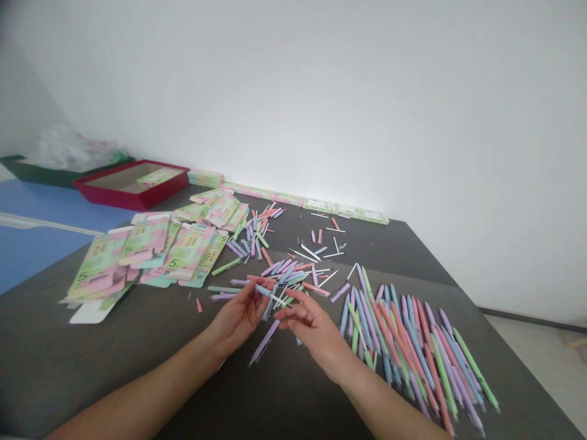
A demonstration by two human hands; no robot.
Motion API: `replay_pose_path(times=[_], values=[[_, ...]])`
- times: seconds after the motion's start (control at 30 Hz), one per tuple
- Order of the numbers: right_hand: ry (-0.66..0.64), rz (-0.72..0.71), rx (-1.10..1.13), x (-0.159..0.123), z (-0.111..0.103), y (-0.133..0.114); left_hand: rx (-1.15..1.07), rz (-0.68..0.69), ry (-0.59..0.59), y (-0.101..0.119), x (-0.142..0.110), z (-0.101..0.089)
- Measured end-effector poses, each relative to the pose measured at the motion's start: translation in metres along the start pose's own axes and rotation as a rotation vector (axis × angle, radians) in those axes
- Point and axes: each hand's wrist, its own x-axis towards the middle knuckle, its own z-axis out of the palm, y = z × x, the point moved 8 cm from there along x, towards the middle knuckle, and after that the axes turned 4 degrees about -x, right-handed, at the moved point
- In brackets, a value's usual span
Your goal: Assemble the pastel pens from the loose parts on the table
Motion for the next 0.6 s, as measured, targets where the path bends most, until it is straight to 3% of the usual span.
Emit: replay_pose_path(times=[0.07, 0.27, 0.47, 0.6], values=[[0.034, -0.035, -0.023, 0.005, 0.004, 0.002, 0.000, -0.025, -0.023, -0.006, -0.004, 0.003], [0.316, -0.148, -0.074, 0.007, -0.006, -0.002, 0.065, -0.150, -0.102, -0.028, -0.017, 0.005], [0.405, -0.271, -0.051, 0.000, -0.004, -0.020, 0.004, -0.332, -0.132, -0.050, -0.024, 0.005], [0.425, -0.219, -0.043, -0.003, -0.006, -0.025, 0.117, -0.418, -0.162, -0.065, -0.038, 0.008]])
